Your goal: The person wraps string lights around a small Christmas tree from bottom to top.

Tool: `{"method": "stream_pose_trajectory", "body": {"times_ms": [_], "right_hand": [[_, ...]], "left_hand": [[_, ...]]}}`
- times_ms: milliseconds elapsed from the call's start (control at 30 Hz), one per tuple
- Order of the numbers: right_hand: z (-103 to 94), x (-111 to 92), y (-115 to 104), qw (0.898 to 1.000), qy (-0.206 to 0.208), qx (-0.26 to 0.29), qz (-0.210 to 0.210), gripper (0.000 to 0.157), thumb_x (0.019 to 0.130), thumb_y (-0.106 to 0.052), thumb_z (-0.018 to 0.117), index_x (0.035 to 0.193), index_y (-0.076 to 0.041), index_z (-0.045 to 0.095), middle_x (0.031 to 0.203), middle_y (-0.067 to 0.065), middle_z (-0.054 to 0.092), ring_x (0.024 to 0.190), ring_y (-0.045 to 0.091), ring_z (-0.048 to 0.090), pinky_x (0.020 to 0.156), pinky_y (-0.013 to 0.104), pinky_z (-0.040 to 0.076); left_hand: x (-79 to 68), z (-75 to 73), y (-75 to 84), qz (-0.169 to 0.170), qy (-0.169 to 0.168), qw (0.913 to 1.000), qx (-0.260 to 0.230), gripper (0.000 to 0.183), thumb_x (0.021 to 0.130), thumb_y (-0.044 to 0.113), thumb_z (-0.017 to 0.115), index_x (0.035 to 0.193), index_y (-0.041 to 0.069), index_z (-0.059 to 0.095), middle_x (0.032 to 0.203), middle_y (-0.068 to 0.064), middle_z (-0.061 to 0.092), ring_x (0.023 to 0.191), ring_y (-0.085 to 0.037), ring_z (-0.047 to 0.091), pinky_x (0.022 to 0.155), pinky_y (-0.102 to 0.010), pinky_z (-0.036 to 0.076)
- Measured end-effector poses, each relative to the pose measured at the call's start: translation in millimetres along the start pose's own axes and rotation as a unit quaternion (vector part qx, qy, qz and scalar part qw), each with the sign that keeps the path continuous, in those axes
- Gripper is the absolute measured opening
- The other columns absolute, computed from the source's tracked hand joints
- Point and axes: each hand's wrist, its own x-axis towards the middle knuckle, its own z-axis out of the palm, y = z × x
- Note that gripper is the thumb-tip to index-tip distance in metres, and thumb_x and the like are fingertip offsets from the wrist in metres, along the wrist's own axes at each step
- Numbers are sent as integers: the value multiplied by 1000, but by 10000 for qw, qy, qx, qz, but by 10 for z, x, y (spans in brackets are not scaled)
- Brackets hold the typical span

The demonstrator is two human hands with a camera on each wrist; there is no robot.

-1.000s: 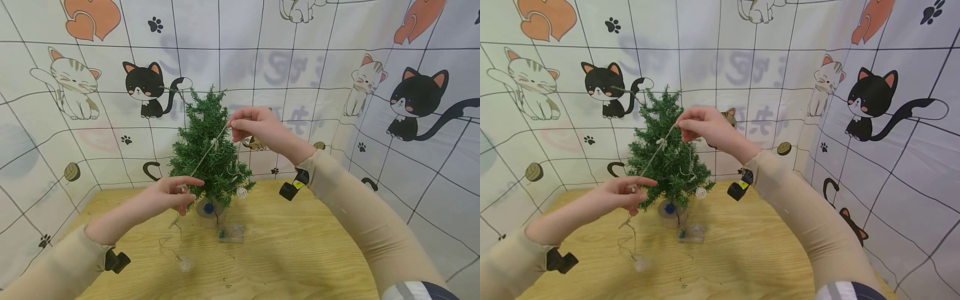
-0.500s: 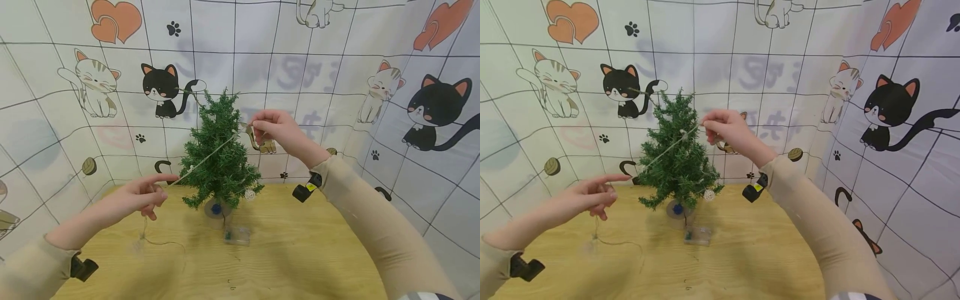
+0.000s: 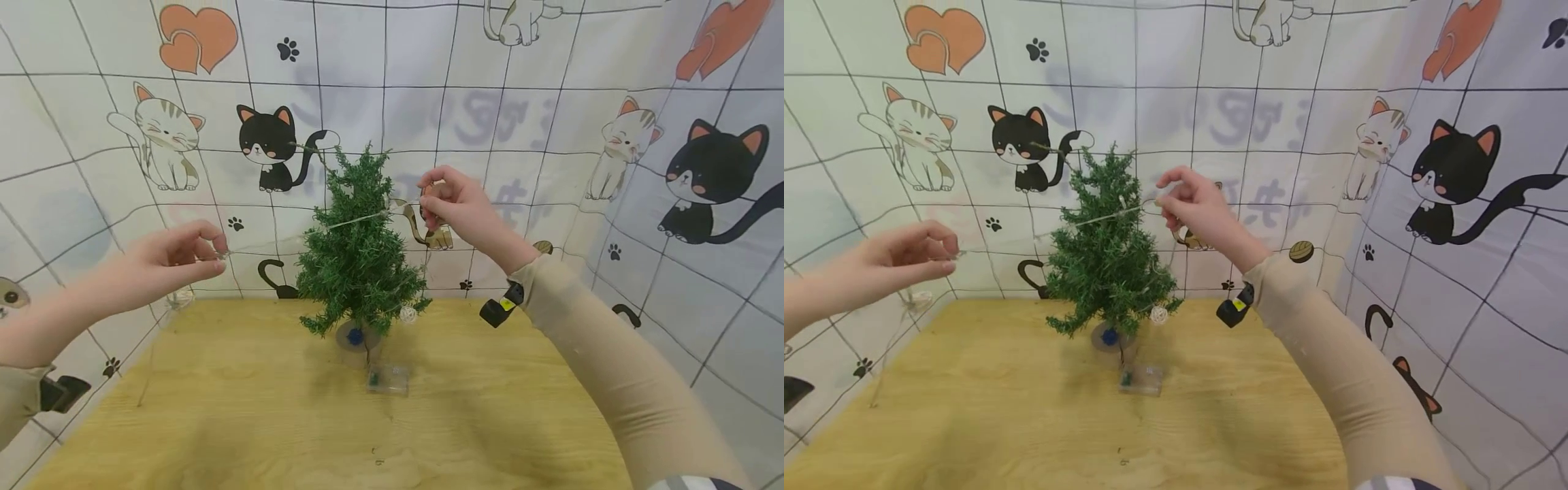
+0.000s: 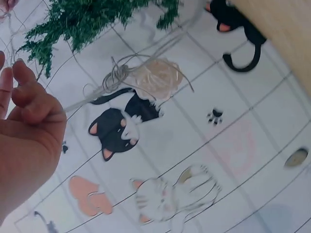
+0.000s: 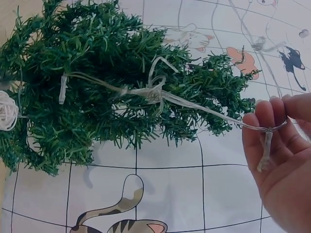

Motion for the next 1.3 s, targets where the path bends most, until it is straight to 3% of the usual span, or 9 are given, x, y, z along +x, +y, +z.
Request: {"method": "stream_pose_trajectory", "body": {"times_ms": [100,167,267,433,633,767,933,1167,1300], "right_hand": [[5,-16,39,9987,-89,-271,-430,8,99,-5,54,106,-5,56,77,18,56,66,27,56,63,33,51],[2,-35,52,9961,-97,-573,-666,9,99,-4,52,102,-3,60,75,18,57,66,27,56,63,32,50],[-1,-62,55,9909,-55,-1006,-897,15,99,-3,51,99,-2,66,72,15,59,66,28,58,61,30,45],[27,-87,86,9844,40,-1359,-1118,17,99,-2,51,99,-2,68,70,11,60,65,27,58,55,29,38],[55,-54,106,9811,397,-1553,-1080,18,100,-7,51,107,-3,67,80,8,63,67,23,59,59,27,43],[83,-20,118,9754,633,-1735,-1202,18,97,-6,55,111,-4,67,85,7,65,68,21,61,57,26,46],[122,34,159,9631,923,-2065,-1458,22,92,0,58,112,-2,67,90,6,64,71,15,59,60,25,45],[147,102,227,9571,1003,-2415,-1247,31,90,2,59,121,0,63,95,10,61,72,16,60,63,27,46],[144,136,249,9575,1111,-2407,-1133,39,89,5,57,127,1,59,102,14,60,76,17,58,67,31,47]], "left_hand": [[33,-88,79,375,417,9939,951,11,93,19,67,95,27,60,82,5,58,55,-15,46,49,-28,38],[68,-153,148,618,609,9830,1618,12,91,19,68,90,29,61,79,9,55,53,-12,41,47,-28,35],[130,-254,268,991,936,9547,2644,13,89,18,69,88,27,60,78,10,54,53,-10,38,47,-28,31],[222,-402,447,1506,1458,9020,3775,10,83,14,68,90,19,63,79,2,59,53,-14,43,42,-29,30],[443,-580,599,2447,2188,8402,4317,13,85,18,57,91,8,63,68,-5,55,52,-24,46,36,-31,23],[585,-649,659,2738,2538,8136,4457,21,89,21,48,88,4,61,63,-5,51,52,-27,46,35,-32,21],[769,-709,732,2486,2561,8193,4487,20,89,19,50,93,3,62,67,-8,52,54,-29,45,34,-35,23],[1086,-743,849,2358,2570,8239,4468,21,90,16,47,98,2,61,74,-14,56,60,-34,46,36,-42,28],[1267,-756,894,2181,2532,8369,4334,25,91,10,42,103,1,62,83,-18,57,70,-37,48,38,-49,35]]}}
